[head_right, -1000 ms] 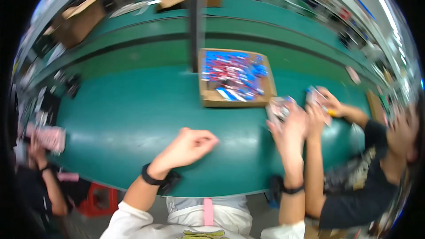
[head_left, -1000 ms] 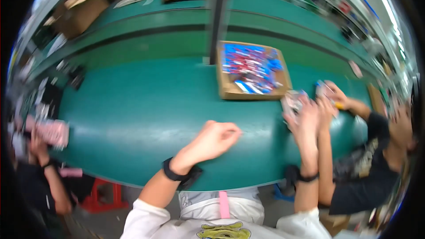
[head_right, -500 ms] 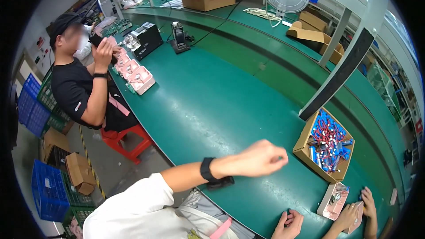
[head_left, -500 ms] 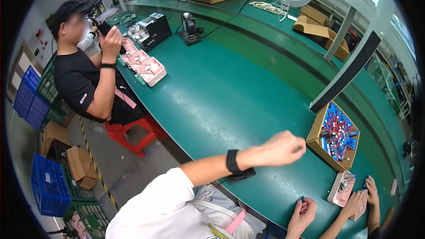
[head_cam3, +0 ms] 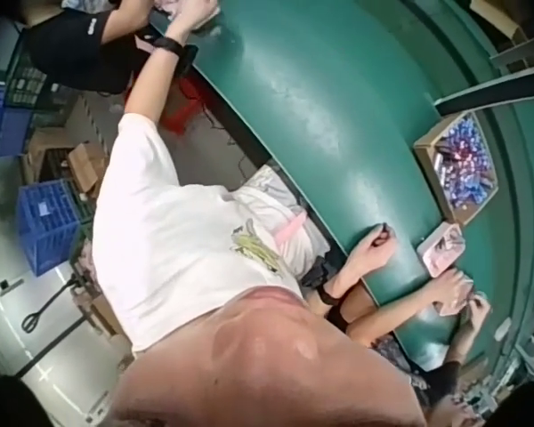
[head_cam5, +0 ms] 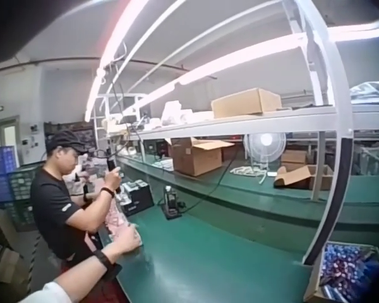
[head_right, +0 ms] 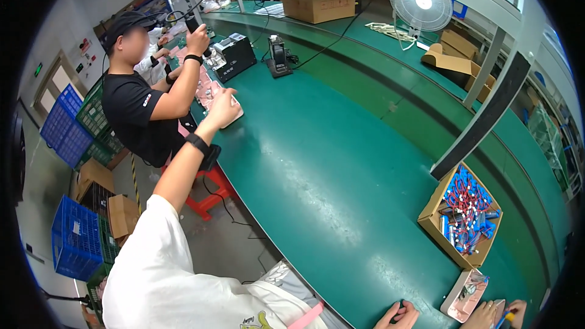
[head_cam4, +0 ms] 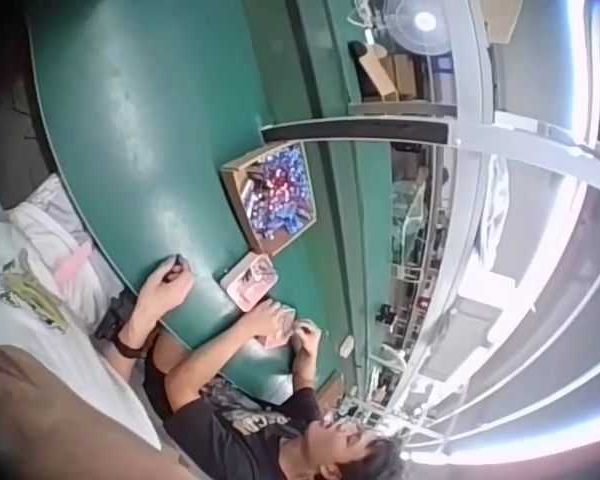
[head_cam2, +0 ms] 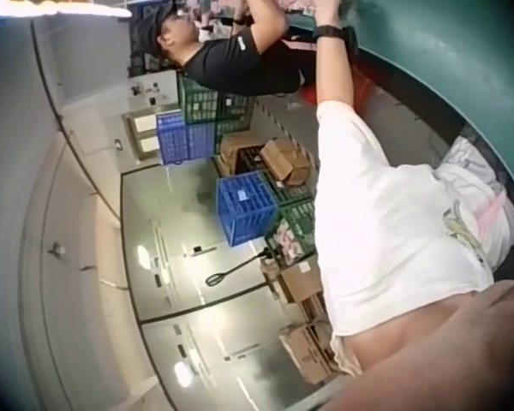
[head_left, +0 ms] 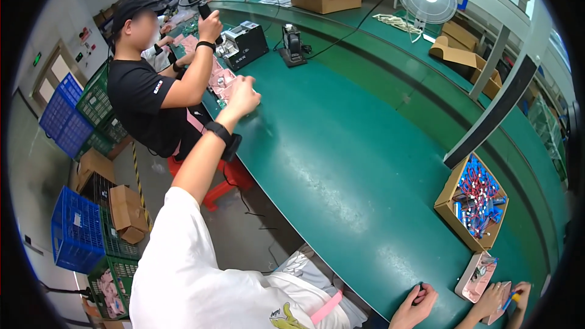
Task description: Assembling small electronic components into plastic casing trays on a production line.
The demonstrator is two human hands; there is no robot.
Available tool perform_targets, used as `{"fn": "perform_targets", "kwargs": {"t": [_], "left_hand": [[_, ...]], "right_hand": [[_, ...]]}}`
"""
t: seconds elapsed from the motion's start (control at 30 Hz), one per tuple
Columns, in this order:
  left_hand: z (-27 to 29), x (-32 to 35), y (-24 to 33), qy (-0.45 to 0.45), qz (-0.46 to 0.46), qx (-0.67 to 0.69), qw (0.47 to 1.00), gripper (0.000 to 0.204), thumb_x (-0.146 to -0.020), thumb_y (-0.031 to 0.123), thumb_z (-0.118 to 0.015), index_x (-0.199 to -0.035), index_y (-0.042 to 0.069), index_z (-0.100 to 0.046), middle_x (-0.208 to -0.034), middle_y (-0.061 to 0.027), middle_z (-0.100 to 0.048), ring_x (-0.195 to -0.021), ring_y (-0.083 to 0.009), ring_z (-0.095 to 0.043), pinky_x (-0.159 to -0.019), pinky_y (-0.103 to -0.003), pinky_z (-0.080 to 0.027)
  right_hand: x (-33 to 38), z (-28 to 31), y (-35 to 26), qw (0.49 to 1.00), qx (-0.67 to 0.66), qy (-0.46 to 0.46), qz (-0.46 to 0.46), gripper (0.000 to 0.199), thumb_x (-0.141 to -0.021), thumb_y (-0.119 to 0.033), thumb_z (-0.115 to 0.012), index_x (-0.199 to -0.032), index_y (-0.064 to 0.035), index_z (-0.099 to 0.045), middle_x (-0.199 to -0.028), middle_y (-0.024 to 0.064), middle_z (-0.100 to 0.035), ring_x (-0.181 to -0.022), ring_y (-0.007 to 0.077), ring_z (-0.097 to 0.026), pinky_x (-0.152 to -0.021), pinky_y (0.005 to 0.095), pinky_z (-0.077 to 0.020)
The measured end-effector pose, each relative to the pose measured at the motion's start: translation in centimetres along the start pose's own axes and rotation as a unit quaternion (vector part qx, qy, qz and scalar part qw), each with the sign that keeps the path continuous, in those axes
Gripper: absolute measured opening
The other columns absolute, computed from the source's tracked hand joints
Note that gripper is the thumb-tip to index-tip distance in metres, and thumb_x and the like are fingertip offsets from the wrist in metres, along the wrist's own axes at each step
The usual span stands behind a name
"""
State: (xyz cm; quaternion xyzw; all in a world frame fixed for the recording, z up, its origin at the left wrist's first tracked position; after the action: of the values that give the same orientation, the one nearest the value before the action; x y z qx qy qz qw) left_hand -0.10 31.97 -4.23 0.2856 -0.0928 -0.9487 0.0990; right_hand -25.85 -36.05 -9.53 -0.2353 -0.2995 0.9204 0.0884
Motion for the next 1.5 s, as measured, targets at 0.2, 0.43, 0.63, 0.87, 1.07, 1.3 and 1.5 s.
{"fn": "perform_targets", "kwargs": {"t": [0.2,0.43,0.63,0.87,1.07,1.3,1.5], "left_hand": [[-1.0,-3.1,-11.6,-0.130,0.226,-0.119,0.958,0.043,-0.089,0.018,-0.075,-0.124,-0.005,-0.066,-0.138,-0.0349,-0.059,-0.132,-0.0490,-0.057,-0.110,-0.049,-0.050],[-2.5,-4.2,-12.8,-0.152,0.189,-0.158,0.957,0.034,-0.091,0.016,-0.074,-0.119,-0.004,-0.072,-0.130,-0.0311,-0.067,-0.122,-0.0465,-0.066,-0.103,-0.052,-0.055],[-2.5,-3.2,-15.9,-0.091,0.114,-0.193,0.970,0.021,-0.092,0.013,-0.069,-0.103,-0.001,-0.077,-0.115,-0.0308,-0.072,-0.110,-0.0470,-0.071,-0.094,-0.053,-0.059],[-2.0,-4.0,-8.1,-0.116,-0.007,-0.158,0.981,0.017,-0.085,0.014,-0.070,-0.089,-0.001,-0.076,-0.092,-0.0290,-0.073,-0.093,-0.0446,-0.073,-0.080,-0.055,-0.059],[3.1,-0.5,6.4,-0.111,-0.102,-0.118,0.981,0.015,-0.083,0.013,-0.072,-0.084,-0.001,-0.071,-0.079,-0.0250,-0.070,-0.080,-0.0433,-0.072,-0.069,-0.052,-0.056],[5.2,9.7,32.1,-0.166,-0.200,0.126,0.957,0.014,-0.085,0.010,-0.070,-0.089,-0.003,-0.069,-0.075,-0.0195,-0.069,-0.067,-0.0354,-0.068,-0.061,-0.043,-0.052],[2.5,18.7,45.4,-0.248,-0.337,0.209,0.884,0.013,-0.084,0.007,-0.070,-0.094,-0.001,-0.070,-0.080,-0.0198,-0.070,-0.075,-0.0426,-0.069,-0.065,-0.049,-0.054]], "right_hand": [[-0.1,0.1,-0.6,1.000,0.008,-0.003,0.007,0.020,-0.103,-0.019,-0.069,-0.110,-0.0003,-0.069,-0.081,0.0095,-0.055,-0.069,0.0250,-0.052,-0.066,0.0391,-0.0472],[0.0,0.3,-0.7,1.000,0.024,0.007,-0.014,0.018,-0.103,-0.018,-0.068,-0.109,-0.0005,-0.069,-0.080,0.0094,-0.054,-0.069,0.0250,-0.051,-0.067,0.0388,-0.0471],[-0.3,0.0,-0.7,1.000,0.021,-0.001,-0.014,0.019,-0.103,-0.018,-0.068,-0.109,-0.0002,-0.068,-0.079,0.0088,-0.052,-0.068,0.0246,-0.050,-0.066,0.0384,-0.0459],[0.6,-0.6,2.4,0.996,0.034,-0.022,-0.084,0.016,-0.098,-0.008,-0.069,-0.109,0.0019,-0.066,-0.091,0.0123,-0.060,-0.076,0.0235,-0.058,-0.070,0.0352,-0.0483],[-0.4,-0.8,1.2,0.998,-0.020,0.010,-0.051,0.010,-0.093,-0.001,-0.068,-0.101,0.0023,-0.063,-0.083,0.0135,-0.053,-0.073,0.0295,-0.055,-0.066,0.0431,-0.0454],[-0.3,-0.7,2.2,0.999,-0.015,0.034,0.000,0.013,-0.092,0.000,-0.072,-0.104,0.0010,-0.065,-0.084,0.0113,-0.055,-0.071,0.0235,-0.055,-0.062,0.0353,-0.0463],[-0.5,1.2,2.7,0.972,-0.199,-0.017,-0.126,0.018,-0.092,-0.001,-0.072,-0.110,0.0006,-0.068,-0.094,0.0136,-0.065,-0.076,0.0239,-0.061,-0.067,0.0327,-0.0507]]}}
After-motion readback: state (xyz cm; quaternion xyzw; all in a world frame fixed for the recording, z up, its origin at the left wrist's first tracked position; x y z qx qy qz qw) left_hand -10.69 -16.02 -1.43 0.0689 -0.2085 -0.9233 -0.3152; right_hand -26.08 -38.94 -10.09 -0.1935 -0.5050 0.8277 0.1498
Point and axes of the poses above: each hand's wrist, its own x-axis away from the middle knuckle, its own z-axis out of the back of the hand, y = z × x, the point moved 6 cm from there along -x, towards the middle knuckle
